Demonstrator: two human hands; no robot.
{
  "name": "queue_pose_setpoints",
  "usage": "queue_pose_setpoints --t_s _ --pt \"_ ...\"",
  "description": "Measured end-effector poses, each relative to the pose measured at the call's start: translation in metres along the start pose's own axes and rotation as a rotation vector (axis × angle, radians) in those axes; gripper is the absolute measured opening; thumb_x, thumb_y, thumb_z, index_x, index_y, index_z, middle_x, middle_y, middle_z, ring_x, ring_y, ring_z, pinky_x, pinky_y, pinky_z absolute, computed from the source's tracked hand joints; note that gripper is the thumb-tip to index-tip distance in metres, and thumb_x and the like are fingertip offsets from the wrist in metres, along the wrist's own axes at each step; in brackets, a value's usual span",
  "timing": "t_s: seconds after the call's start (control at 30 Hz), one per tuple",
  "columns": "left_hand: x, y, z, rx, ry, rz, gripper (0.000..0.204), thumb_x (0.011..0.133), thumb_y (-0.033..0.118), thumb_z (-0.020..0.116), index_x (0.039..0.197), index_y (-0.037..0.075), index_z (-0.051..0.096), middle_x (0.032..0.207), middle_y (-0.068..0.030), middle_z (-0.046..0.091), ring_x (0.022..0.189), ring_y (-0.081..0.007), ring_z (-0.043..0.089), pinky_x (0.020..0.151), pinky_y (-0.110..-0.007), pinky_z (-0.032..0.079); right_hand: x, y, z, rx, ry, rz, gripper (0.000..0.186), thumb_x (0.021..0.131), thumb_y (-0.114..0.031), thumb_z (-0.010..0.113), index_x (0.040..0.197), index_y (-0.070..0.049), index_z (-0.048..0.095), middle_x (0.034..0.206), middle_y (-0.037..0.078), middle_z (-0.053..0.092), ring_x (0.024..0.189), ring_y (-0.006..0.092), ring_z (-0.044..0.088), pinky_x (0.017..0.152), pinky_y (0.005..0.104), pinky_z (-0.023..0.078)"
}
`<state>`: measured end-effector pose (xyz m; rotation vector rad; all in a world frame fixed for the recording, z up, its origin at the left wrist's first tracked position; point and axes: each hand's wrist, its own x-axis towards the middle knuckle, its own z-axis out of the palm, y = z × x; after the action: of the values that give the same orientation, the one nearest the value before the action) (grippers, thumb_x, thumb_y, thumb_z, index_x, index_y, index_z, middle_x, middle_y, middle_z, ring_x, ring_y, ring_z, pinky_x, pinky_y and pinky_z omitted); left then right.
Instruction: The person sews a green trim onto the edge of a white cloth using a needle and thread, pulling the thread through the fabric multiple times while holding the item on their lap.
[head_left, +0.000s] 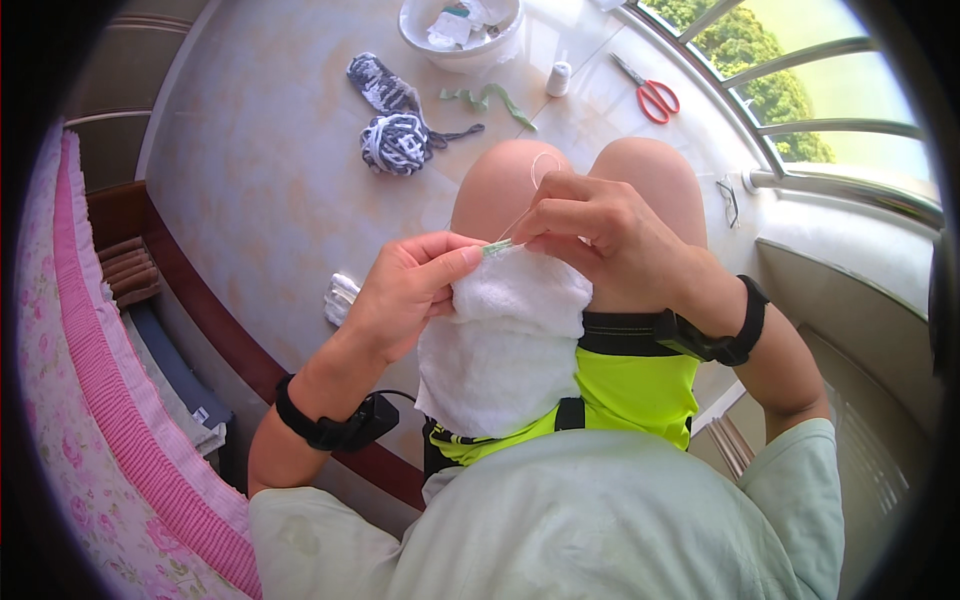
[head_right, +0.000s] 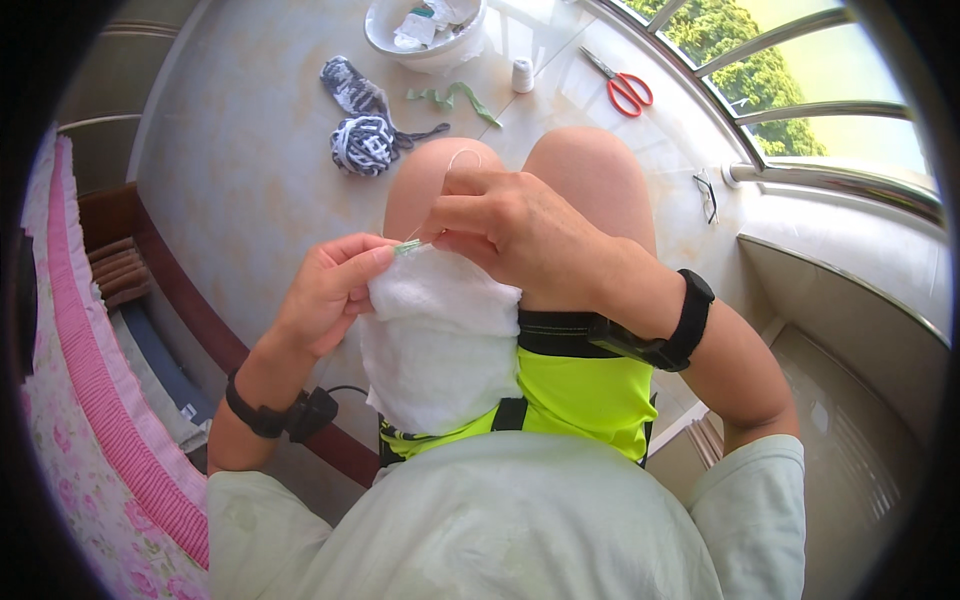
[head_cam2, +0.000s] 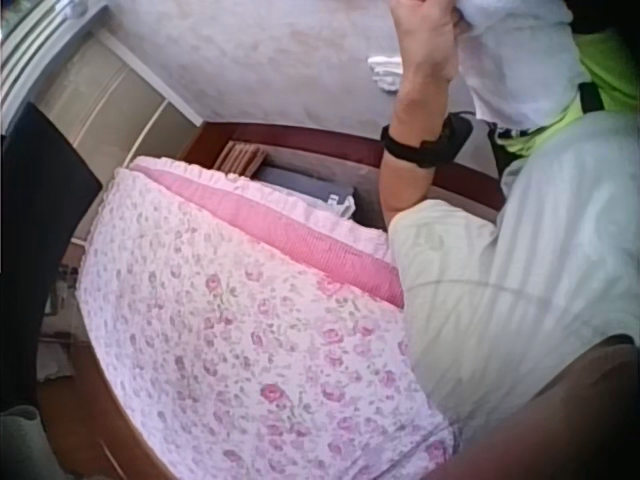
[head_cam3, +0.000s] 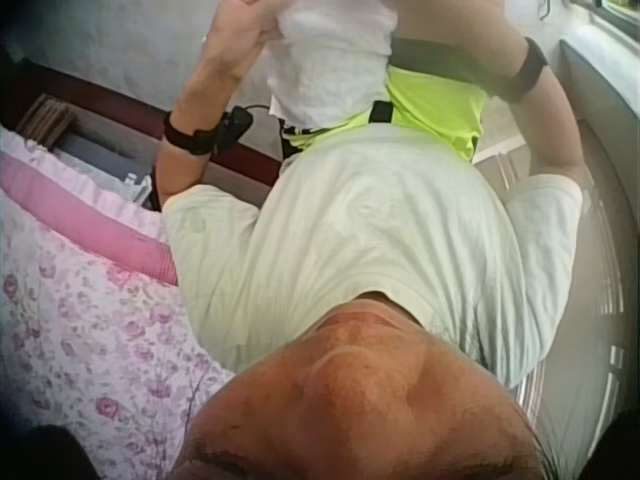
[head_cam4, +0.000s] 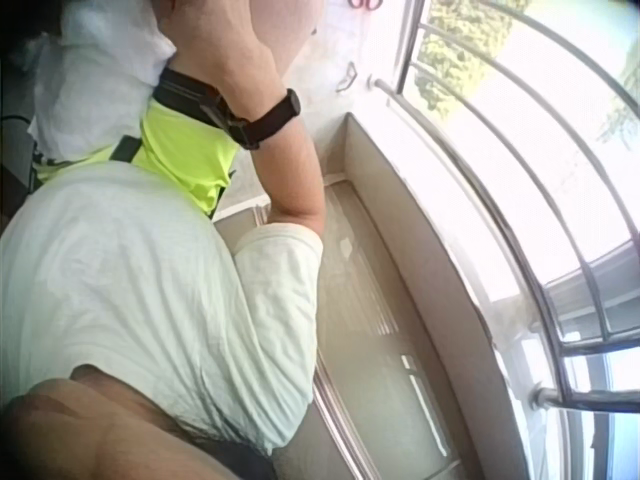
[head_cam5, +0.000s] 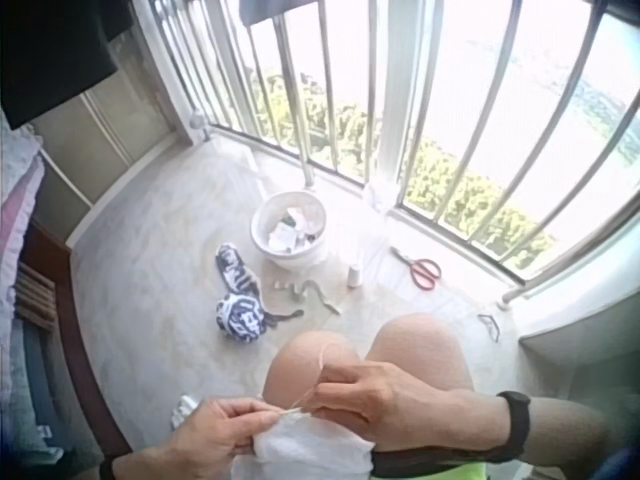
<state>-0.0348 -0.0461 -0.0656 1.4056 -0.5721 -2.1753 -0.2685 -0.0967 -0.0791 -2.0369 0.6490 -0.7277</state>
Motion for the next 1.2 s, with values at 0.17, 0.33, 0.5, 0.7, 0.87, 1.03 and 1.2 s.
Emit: queue_pose_setpoints --t_s 0.17,0.33,0.5,0.7,0.87,1.03,1.2 --pt "0.0 0.0 0.0 -0.017 -0.004 0.005 0.023 0.094 0.018 0.058 0.106 0.0 0.064 0.089 -0.0025 0.065 0.074 -0.0066 0.059 0.063 -0.02 0.049 0.0 0.0 0.001 0.091 -0.048 0.071 0.022 0.075 0.003 0.066 0.095 -0.005 0.068 0.076 0.01 0.052 0.072 0.0281 0.054 0.063 0.0364 0.044" --pt "0.0 0.001 0.0 -0.01 -0.01 -0.003 0.022 0.093 0.018 0.059 0.106 0.001 0.065 0.088 -0.0016 0.065 0.072 -0.0059 0.058 0.062 -0.02 0.048 0.001 0.003 0.003 0.045 -0.04 0.032 0.026 0.075 0.009 0.065 0.096 -0.005 0.071 0.076 0.007 0.059 0.069 0.0218 0.06 0.058 0.0317 0.046" --pt "0.001 -0.001 -0.002 -0.006 -0.02 0.003 0.022 0.094 0.018 0.058 0.105 0.001 0.065 0.088 -0.0019 0.065 0.072 -0.0061 0.059 0.062 -0.02 0.048 0.002 0.003 0.003 0.046 -0.04 0.03 0.025 0.075 0.009 0.065 0.095 -0.004 0.071 0.076 0.008 0.059 0.069 0.022 0.061 0.058 0.0318 0.046" --pt "-0.001 0.001 0.003 0.03 0.016 0.015 0.021 0.094 0.016 0.057 0.105 0.0 0.064 0.09 -0.0023 0.065 0.077 -0.0075 0.061 0.068 -0.023 0.052 0.002 0.002 0.003 0.044 -0.053 0.02 0.025 0.075 0.009 0.065 0.095 -0.004 0.071 0.078 0.008 0.058 0.07 0.0231 0.06 0.058 0.0327 0.046" --pt "-0.002 0.0 0.004 0.069 0.021 0.025 0.019 0.094 0.015 0.058 0.104 0.0 0.065 0.091 -0.0022 0.065 0.08 -0.0075 0.061 0.071 -0.023 0.053 0.003 0.004 0.007 -0.002 -0.032 -0.021 0.019 0.075 0.008 0.065 0.09 -0.003 0.069 0.077 0.009 0.054 0.069 0.0247 0.058 0.058 0.0332 0.045" --pt "-0.004 0.002 0.007 0.075 0.027 0.015 0.019 0.094 0.014 0.058 0.104 0.0 0.065 0.089 -0.0011 0.064 0.076 -0.0056 0.059 0.066 -0.02 0.051 0.003 0.005 0.009 0.108 0.006 0.036 0.015 0.076 0.006 0.066 0.088 -0.003 0.067 0.077 0.009 0.054 0.069 0.0243 0.055 0.058 0.0326 0.044" --pt "-0.002 0.003 0.009 0.084 0.051 0.009 0.019 0.094 0.014 0.059 0.104 0.0 0.065 0.087 -0.0002 0.064 0.073 -0.0043 0.057 0.062 -0.018 0.048 0.003 0.006 0.011 0.135 0.035 0.053 0.012 0.076 0.005 0.067 0.085 -0.002 0.065 0.077 0.008 0.055 0.068 0.0231 0.055 0.058 0.0322 0.043"
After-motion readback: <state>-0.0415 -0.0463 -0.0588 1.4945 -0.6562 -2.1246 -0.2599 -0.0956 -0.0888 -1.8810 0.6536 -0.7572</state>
